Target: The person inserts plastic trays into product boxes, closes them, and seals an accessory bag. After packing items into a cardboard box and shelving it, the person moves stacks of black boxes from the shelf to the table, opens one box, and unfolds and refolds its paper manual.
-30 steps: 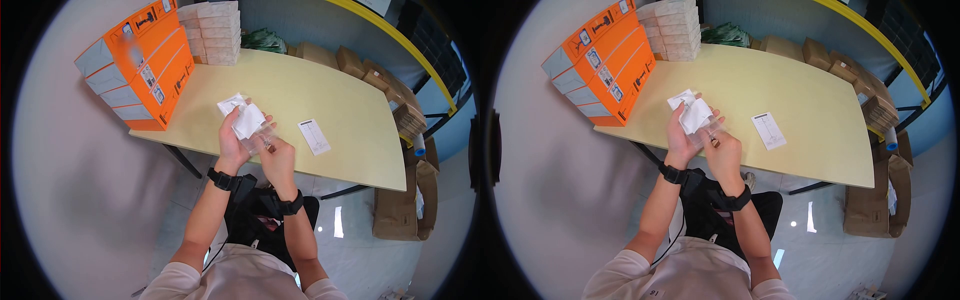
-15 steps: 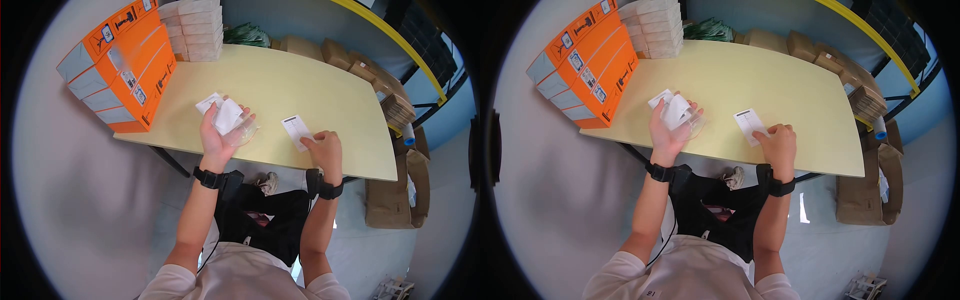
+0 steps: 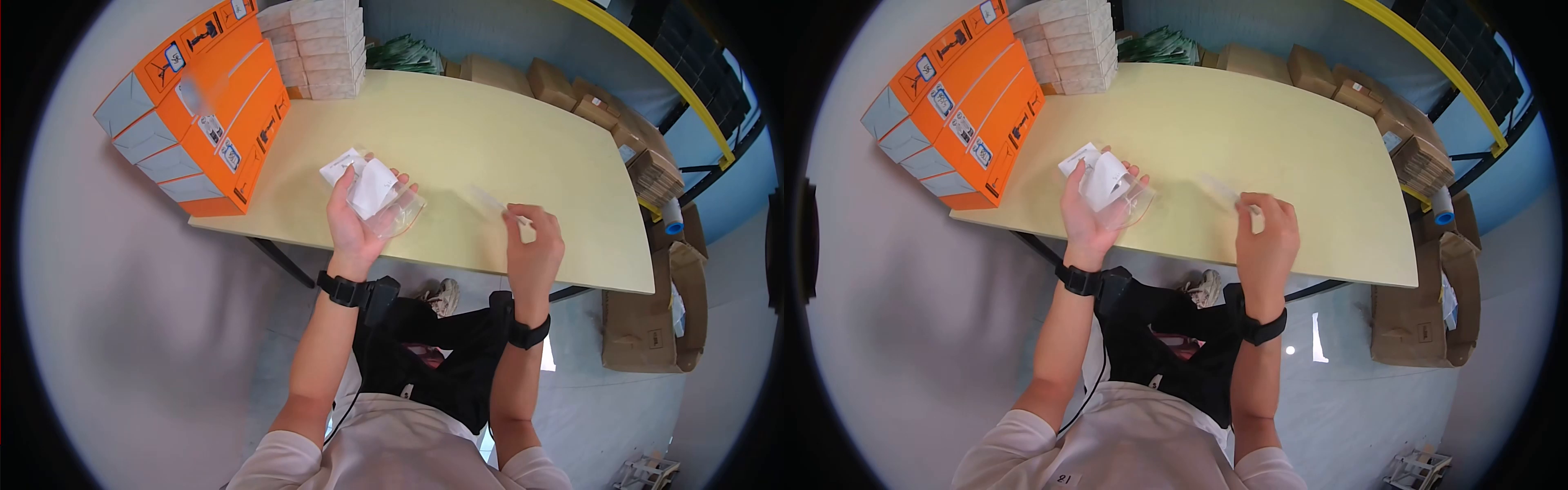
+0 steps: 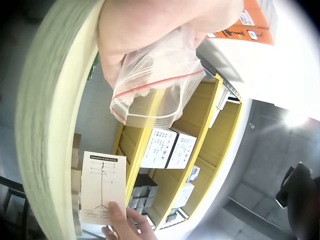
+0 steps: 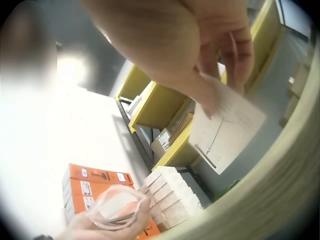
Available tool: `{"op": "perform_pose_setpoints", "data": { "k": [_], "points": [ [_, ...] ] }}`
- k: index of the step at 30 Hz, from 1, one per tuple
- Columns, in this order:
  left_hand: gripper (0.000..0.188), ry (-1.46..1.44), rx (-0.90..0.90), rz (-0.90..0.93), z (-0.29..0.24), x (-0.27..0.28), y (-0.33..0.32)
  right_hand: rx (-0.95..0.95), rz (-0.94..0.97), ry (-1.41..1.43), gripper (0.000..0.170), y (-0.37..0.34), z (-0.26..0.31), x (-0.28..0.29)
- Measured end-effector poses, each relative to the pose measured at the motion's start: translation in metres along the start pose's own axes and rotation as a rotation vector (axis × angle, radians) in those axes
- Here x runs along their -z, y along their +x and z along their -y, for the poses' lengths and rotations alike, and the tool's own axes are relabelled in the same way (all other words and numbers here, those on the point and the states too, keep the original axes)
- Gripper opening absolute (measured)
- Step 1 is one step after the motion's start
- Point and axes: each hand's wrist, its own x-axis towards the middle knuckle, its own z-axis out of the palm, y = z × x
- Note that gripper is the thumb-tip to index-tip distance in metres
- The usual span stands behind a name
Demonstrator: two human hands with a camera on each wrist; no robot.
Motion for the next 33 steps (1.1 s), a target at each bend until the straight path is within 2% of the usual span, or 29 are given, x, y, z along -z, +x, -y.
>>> {"op": "perform_pose_setpoints", "data": {
  "k": [1,2,4,6,9,11,12,15,17,18,20,21,23,24,26,30,33],
  "points": [
    [0.037,0.003,0.0,-0.002,0.0,0.001,0.0,0.292,-0.009,-0.113,0.022,-0.004,-0.004,-0.001],
    [0.037,-0.007,0.006,0.016,-0.001,0.002,0.001,0.292,-0.007,-0.111,0.022,-0.008,-0.003,0.001],
    [0.037,-0.021,0.012,0.032,-0.001,0.003,0.001,0.247,0.336,-0.094,0.027,-0.015,0.003,0.01],
    [0.037,-0.026,0.012,0.024,0.0,0.002,0.001,0.259,0.35,-0.078,0.033,-0.014,0.006,0.01],
    [0.036,-0.022,0.008,-0.005,0.0,0.0,0.001,0.145,0.238,-0.076,0.041,-0.012,0.01,0.005],
    [0.036,-0.015,0.006,-0.004,0.0,-0.001,0.0,-0.006,0.31,-0.342,0.044,-0.011,0.008,0.003],
    [0.036,-0.012,0.002,-0.009,-0.001,-0.001,0.0,-0.001,0.31,-0.34,0.044,-0.011,0.006,0.001],
    [0.035,-0.029,0.009,0.016,-0.001,0.001,0.0,-0.036,0.377,-0.22,0.048,-0.01,0.001,0.0],
    [0.035,-0.028,0.007,0.008,-0.001,-0.001,-0.001,-0.188,0.407,-0.04,0.045,-0.011,0.001,-0.002],
    [0.035,-0.027,0.005,0.001,-0.001,-0.001,-0.001,-0.186,0.408,-0.04,0.045,-0.012,0.004,-0.001],
    [0.036,-0.033,0.005,0.007,-0.001,0.0,0.0,-0.308,0.38,0.238,0.036,-0.015,0.011,0.0],
    [0.036,-0.038,0.009,0.014,-0.002,0.001,0.0,-0.305,0.382,0.239,0.036,-0.016,0.012,0.0],
    [0.04,-0.034,0.003,0.009,-0.002,0.0,0.0,-0.389,0.448,0.562,0.023,-0.02,0.014,0.0],
    [0.045,-0.031,0.0,0.005,-0.002,0.0,-0.001,-0.39,0.45,0.564,0.023,-0.023,0.016,0.0],
    [0.045,-0.03,-0.001,-0.014,-0.001,-0.001,0.0,-0.461,0.382,0.795,0.021,-0.03,0.022,-0.002],
    [0.046,0.006,-0.011,-0.041,-0.002,-0.007,-0.003,-0.486,0.419,0.778,0.025,-0.039,0.025,-0.013],
    [0.046,0.002,0.0,-0.019,-0.001,-0.005,-0.002,-0.488,0.34,0.871,0.028,-0.041,0.03,-0.028]
  ]
}}
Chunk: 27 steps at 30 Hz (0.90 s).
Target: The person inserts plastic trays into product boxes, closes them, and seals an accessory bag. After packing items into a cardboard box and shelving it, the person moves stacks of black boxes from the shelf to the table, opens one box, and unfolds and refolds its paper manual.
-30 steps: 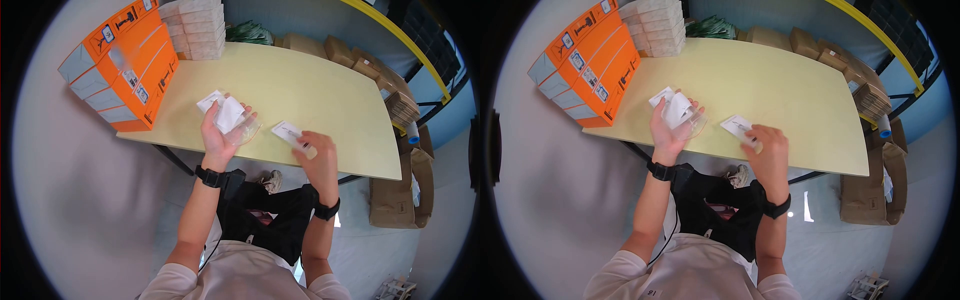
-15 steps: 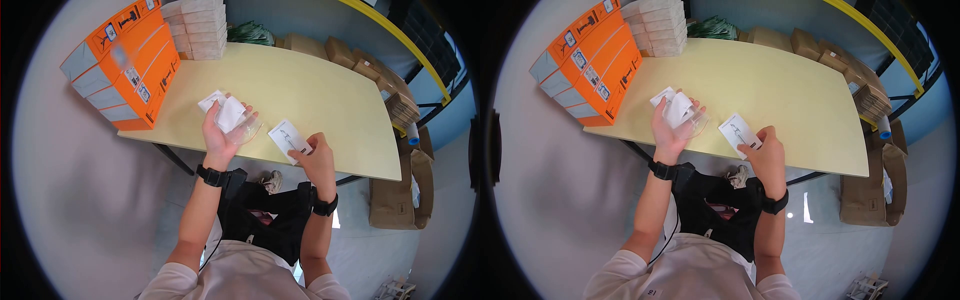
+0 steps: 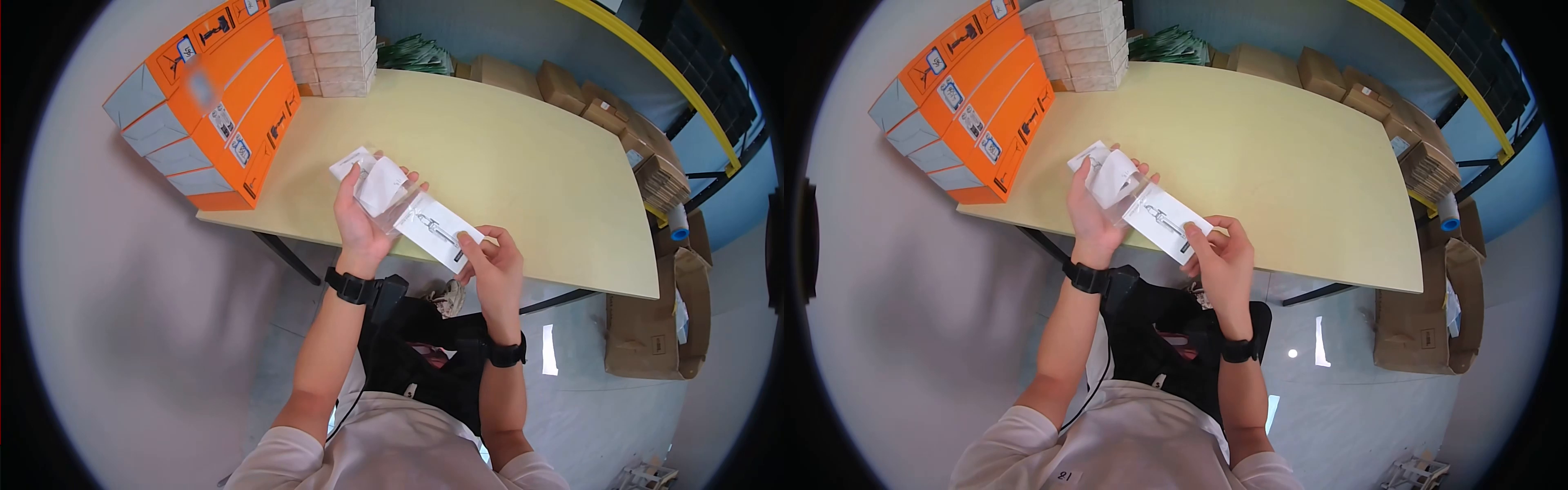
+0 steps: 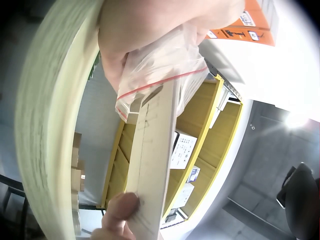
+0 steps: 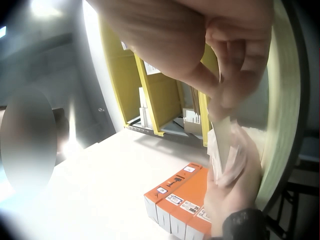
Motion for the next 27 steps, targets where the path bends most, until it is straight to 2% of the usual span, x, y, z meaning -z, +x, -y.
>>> {"op": "perform_pose_setpoints", "data": {
  "k": [4,7,9,16,23,27],
  "points": [
    [0.041,-0.027,0.012,0.042,0.0,0.007,0.003,-0.012,-0.026,-0.066,0.027,0.004,0.0,-0.006],
    [0.041,-0.05,0.028,0.073,0.002,0.006,0.003,-0.012,-0.009,0.058,0.027,0.006,-0.007,-0.018],
    [0.045,0.01,0.009,0.04,0.001,0.003,0.002,-0.085,0.068,0.18,0.027,0.007,-0.009,-0.025],
    [0.046,-0.04,0.031,0.041,-0.001,0.005,0.001,-0.118,0.12,0.279,0.024,0.015,-0.013,-0.013],
    [0.048,0.015,0.019,0.057,0.001,0.0,0.0,-0.147,0.122,0.259,0.024,0.012,-0.012,-0.018],
    [0.049,0.019,0.034,0.107,0.001,0.003,-0.001,-0.155,0.172,0.143,0.028,0.017,-0.009,-0.033]
  ]
}}
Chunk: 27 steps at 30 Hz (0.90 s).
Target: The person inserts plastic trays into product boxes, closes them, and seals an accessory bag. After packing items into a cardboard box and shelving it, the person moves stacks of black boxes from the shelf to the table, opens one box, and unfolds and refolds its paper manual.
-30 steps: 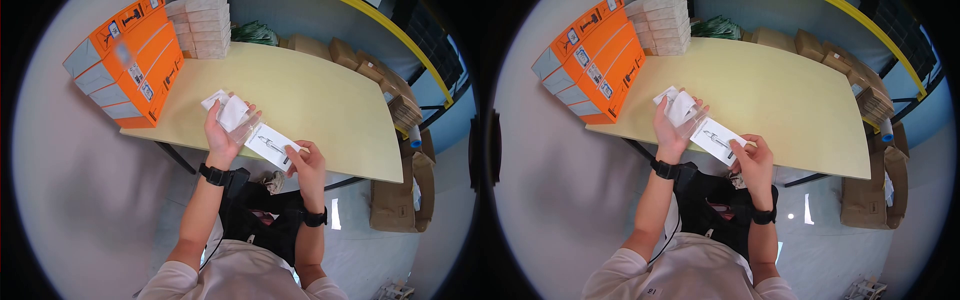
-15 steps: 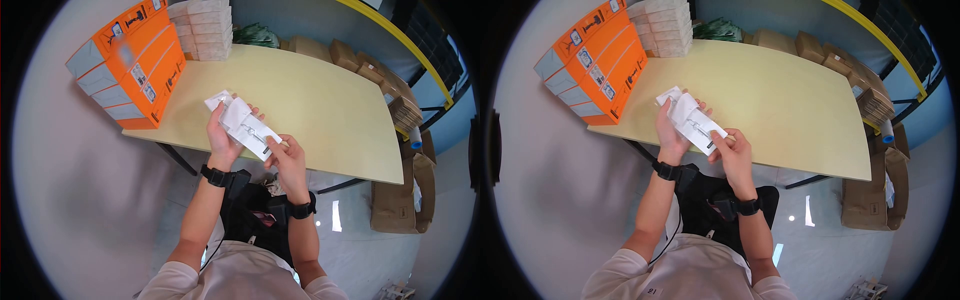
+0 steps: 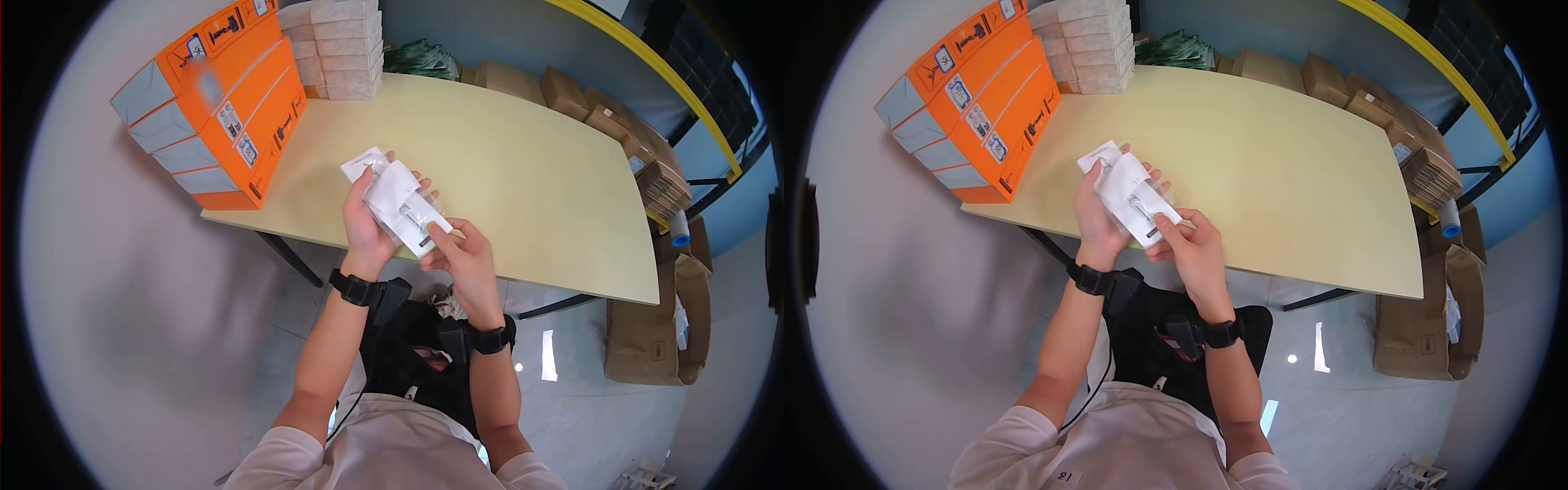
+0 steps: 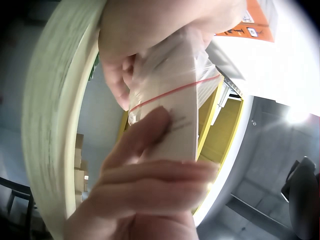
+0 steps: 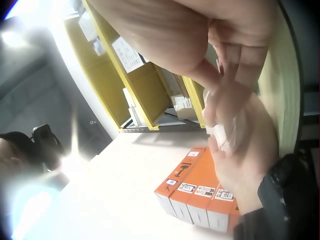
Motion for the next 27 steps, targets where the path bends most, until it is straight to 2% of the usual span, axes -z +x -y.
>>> {"op": "perform_pose_setpoints", "data": {
  "k": [2,4,5,8,10,13,19,22,25,27],
  "points": [
    [0.048,0.005,0.001,0.034,0.0,0.004,0.002,0.002,0.012,-0.008,0.03,0.003,0.001,-0.009],
    [0.048,0.011,0.001,0.069,0.0,0.005,0.003,-0.01,0.017,0.227,0.033,0.005,0.002,-0.015],
    [0.048,0.026,0.0,0.048,-0.001,0.003,0.001,-0.008,0.019,0.227,0.033,0.005,0.004,-0.016],
    [0.05,0.035,0.004,0.027,-0.001,0.002,0.001,-0.009,0.039,0.178,0.03,0.005,0.004,-0.015],
    [0.051,0.03,0.013,0.03,0.0,0.002,0.001,0.001,0.094,-0.057,0.027,0.008,-0.002,-0.008],
    [0.052,0.006,0.027,0.034,0.0,0.002,0.001,-0.016,0.107,-0.165,0.025,0.011,-0.001,-0.008],
    [0.054,0.018,0.018,0.056,0.0,0.001,0.001,0.022,-0.007,0.014,0.023,0.014,-0.011,-0.017],
    [0.054,0.02,0.032,0.036,0.0,-0.001,-0.001,0.035,0.002,-0.085,0.024,0.013,-0.009,-0.023],
    [0.055,0.065,0.04,0.081,-0.002,-0.002,-0.002,0.055,0.003,-0.141,0.019,0.016,-0.007,-0.025],
    [0.055,0.064,0.065,0.127,-0.002,0.002,-0.001,0.063,-0.008,-0.147,0.023,0.02,-0.01,-0.024]
  ]
}}
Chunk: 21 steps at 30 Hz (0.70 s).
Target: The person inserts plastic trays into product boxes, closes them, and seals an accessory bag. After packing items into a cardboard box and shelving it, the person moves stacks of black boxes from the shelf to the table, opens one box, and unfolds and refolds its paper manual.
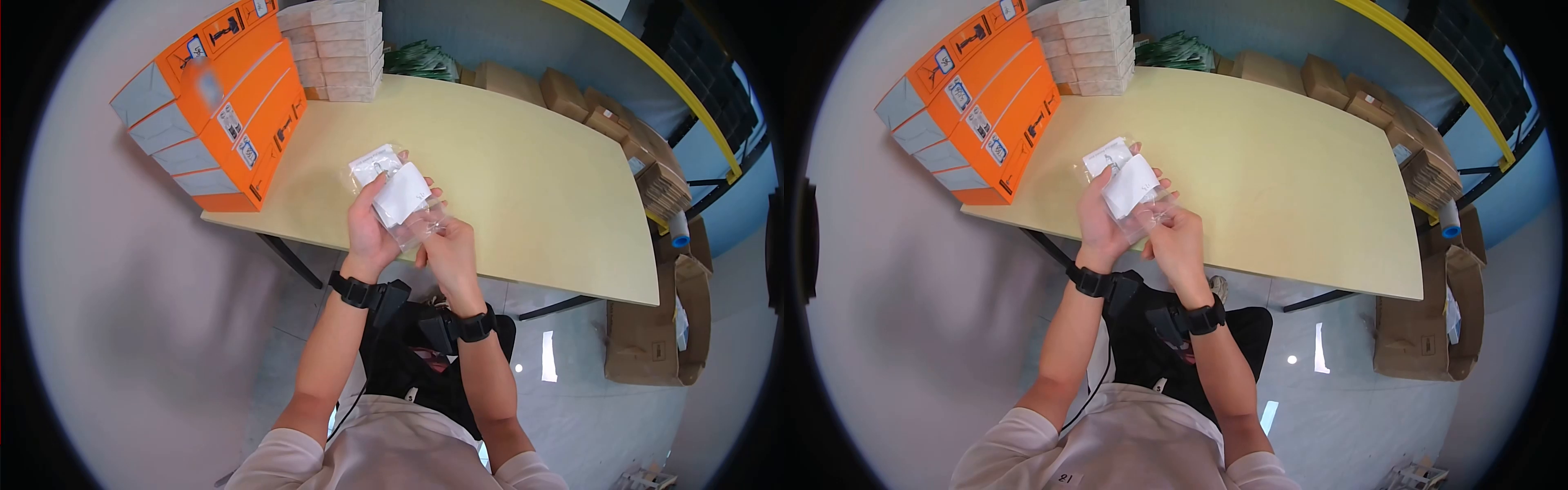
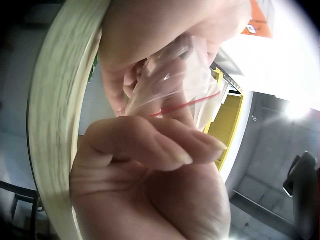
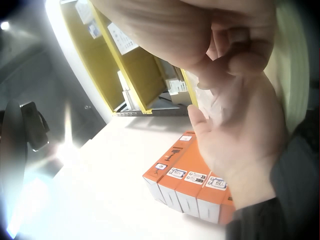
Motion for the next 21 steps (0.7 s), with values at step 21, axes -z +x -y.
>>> {"op": "perform_pose_setpoints", "data": {
  "k": [21],
  "points": [
    [0.05,-0.064,-0.061,-0.05,0.001,-0.003,-0.001,0.046,-0.098,-0.135,0.049,-0.008,0.015,-0.002]
  ]
}}
